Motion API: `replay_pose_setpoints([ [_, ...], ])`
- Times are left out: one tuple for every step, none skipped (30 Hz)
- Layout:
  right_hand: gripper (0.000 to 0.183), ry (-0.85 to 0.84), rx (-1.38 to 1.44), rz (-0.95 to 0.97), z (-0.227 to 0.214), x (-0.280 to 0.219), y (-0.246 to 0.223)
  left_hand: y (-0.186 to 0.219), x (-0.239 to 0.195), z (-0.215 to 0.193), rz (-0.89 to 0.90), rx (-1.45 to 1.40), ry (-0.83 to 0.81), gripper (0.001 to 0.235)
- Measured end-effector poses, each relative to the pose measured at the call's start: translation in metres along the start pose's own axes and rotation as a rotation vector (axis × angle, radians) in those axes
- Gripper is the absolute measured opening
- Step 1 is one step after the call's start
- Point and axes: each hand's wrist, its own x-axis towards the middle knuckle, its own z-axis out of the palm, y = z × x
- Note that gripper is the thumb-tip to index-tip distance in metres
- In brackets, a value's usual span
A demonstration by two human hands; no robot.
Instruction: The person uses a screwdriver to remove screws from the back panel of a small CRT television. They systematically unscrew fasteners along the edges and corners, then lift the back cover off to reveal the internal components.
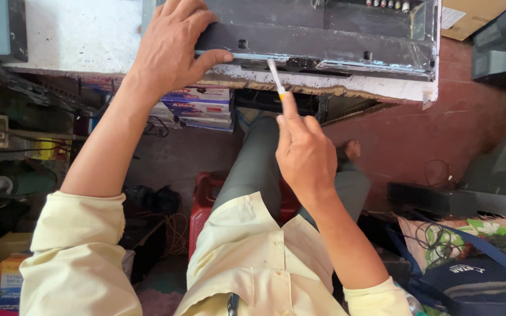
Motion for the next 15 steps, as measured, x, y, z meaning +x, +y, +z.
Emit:
replay_pose_setpoints([
  [0.040, -0.024, -0.017, 0.003, 0.000, 0.000, -0.003, 0.000, 0.001, 0.001, 0.000, 0.003, -0.001, 0.057],
  [0.040, -0.048, -0.034, 0.005, 0.001, 0.001, -0.005, 0.001, 0.001, 0.002, -0.001, 0.007, -0.001, 0.057],
  [0.041, -0.073, -0.050, 0.006, 0.001, 0.001, -0.008, 0.002, 0.002, 0.003, -0.002, 0.012, -0.002, 0.057],
  [0.041, -0.070, -0.043, 0.006, 0.002, 0.001, -0.010, 0.002, 0.002, 0.003, -0.007, 0.020, -0.001, 0.057],
  [0.041, -0.067, -0.037, 0.006, 0.002, 0.002, -0.013, 0.002, 0.001, 0.004, -0.013, 0.029, 0.000, 0.056],
  [0.042, -0.066, -0.031, 0.008, 0.003, 0.002, -0.014, 0.002, 0.001, 0.005, -0.018, 0.035, 0.000, 0.056],
  [0.041, -0.066, -0.005, 0.021, 0.003, 0.002, -0.015, 0.002, 0.000, 0.005, -0.016, 0.039, 0.002, 0.056],
  [0.041, -0.066, 0.022, 0.035, 0.003, 0.003, -0.015, 0.002, 0.001, 0.006, -0.011, 0.043, 0.003, 0.056],
  [0.041, -0.065, 0.049, 0.050, 0.003, 0.004, -0.015, 0.001, 0.001, 0.006, -0.006, 0.047, 0.004, 0.056],
  [0.041, -0.061, 0.044, 0.044, 0.004, 0.004, -0.017, 0.000, 0.001, 0.006, -0.006, 0.047, 0.003, 0.056],
  [0.041, -0.058, 0.040, 0.038, 0.004, 0.004, -0.018, 0.000, 0.002, 0.007, -0.006, 0.046, 0.002, 0.056],
  [0.041, -0.054, 0.035, 0.032, 0.005, 0.004, -0.019, 0.000, 0.002, 0.007, -0.005, 0.046, 0.001, 0.057],
  [0.041, -0.064, 0.003, 0.043, 0.005, 0.003, -0.021, 0.000, 0.002, 0.007, -0.002, 0.041, 0.003, 0.056],
  [0.042, -0.074, -0.030, 0.054, 0.006, 0.002, -0.023, -0.001, 0.002, 0.007, 0.002, 0.035, 0.006, 0.056],
  [0.042, -0.083, -0.063, 0.065, 0.006, 0.002, -0.025, -0.001, 0.002, 0.006, 0.007, 0.030, 0.009, 0.056],
])
